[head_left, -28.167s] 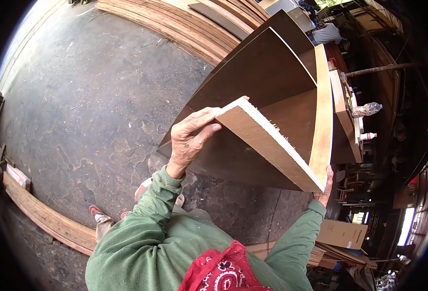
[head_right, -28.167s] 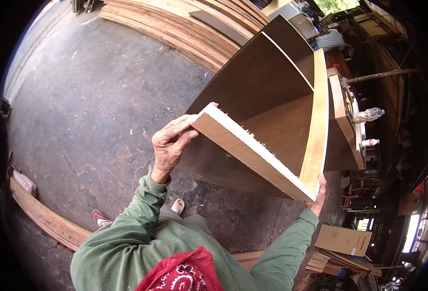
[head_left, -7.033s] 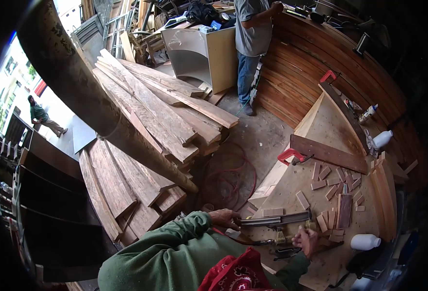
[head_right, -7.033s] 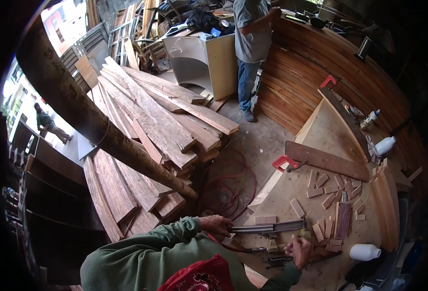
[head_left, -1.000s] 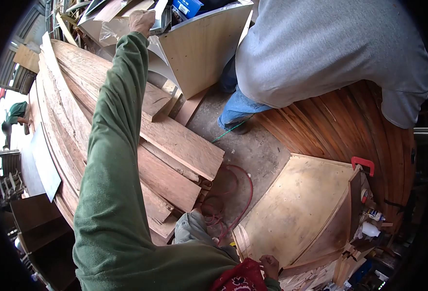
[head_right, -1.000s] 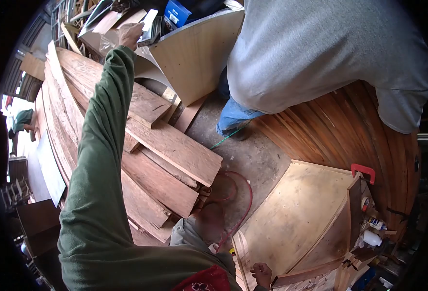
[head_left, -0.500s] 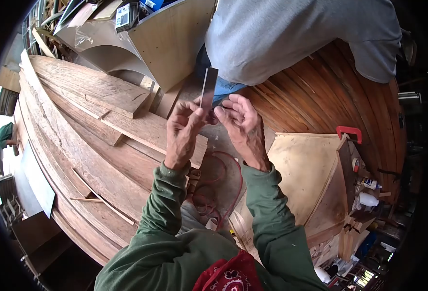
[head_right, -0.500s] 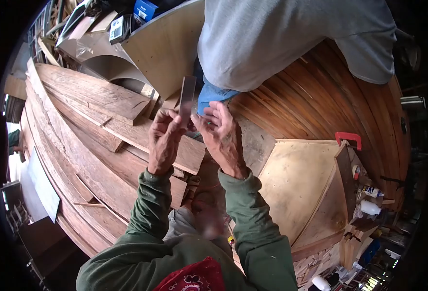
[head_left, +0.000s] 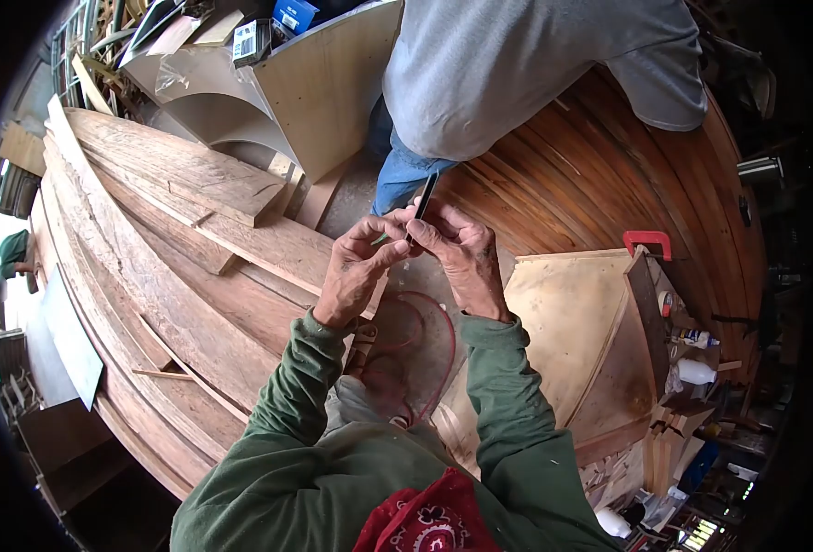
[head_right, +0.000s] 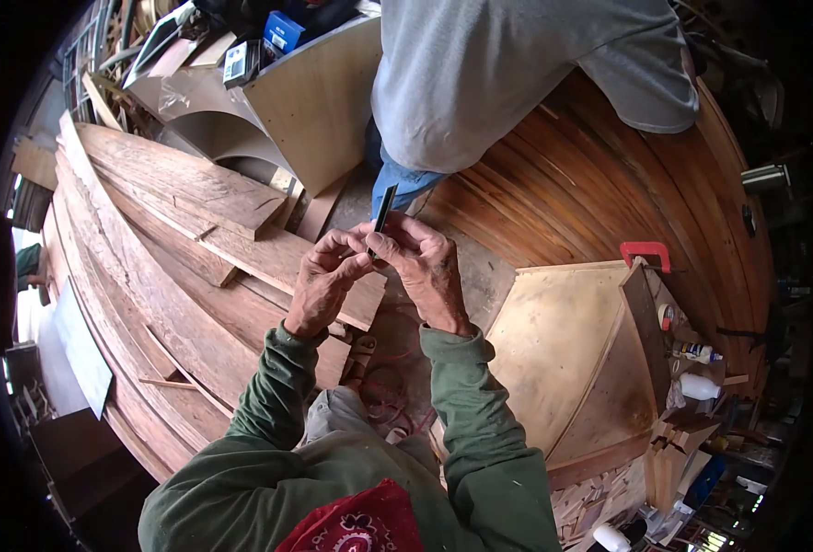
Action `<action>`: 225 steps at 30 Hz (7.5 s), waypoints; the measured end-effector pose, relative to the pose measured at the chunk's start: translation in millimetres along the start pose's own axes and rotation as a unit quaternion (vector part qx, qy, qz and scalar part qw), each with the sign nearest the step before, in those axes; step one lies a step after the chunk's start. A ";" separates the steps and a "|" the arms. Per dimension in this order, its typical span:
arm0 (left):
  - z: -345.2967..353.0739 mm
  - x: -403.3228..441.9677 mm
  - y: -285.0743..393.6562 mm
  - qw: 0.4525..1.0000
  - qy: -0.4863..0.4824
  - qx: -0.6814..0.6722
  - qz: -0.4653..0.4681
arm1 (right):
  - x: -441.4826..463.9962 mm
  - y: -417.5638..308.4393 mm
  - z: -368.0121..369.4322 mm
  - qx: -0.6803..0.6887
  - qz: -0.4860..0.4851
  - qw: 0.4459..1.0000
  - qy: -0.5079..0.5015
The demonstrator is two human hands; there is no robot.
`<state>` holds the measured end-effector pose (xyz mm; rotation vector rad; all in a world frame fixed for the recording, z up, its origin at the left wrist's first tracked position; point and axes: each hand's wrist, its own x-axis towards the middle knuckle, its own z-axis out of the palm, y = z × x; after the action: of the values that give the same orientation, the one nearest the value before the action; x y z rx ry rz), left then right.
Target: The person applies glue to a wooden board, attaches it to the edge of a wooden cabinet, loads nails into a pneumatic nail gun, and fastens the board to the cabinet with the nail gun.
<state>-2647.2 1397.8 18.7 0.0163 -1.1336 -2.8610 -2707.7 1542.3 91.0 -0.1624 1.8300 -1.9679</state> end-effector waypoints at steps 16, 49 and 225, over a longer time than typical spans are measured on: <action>-38.4 13.8 12.3 0.993 0.067 0.094 0.025 | -14.9 50.0 -16.4 0.067 0.043 0.991 0.109; -263.7 346.7 207.2 0.467 0.285 0.831 0.104 | -210.7 161.6 -107.7 -0.018 0.251 0.943 0.218; 62.5 -1295.2 -21.3 0.592 0.690 0.364 0.200 | -1077.1 269.3 460.1 -0.041 0.211 0.815 -0.538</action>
<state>-1358.0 1538.3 31.9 1.4366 -1.3203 -1.0014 -1506.0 1539.8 110.3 -0.6739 1.0343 -1.0624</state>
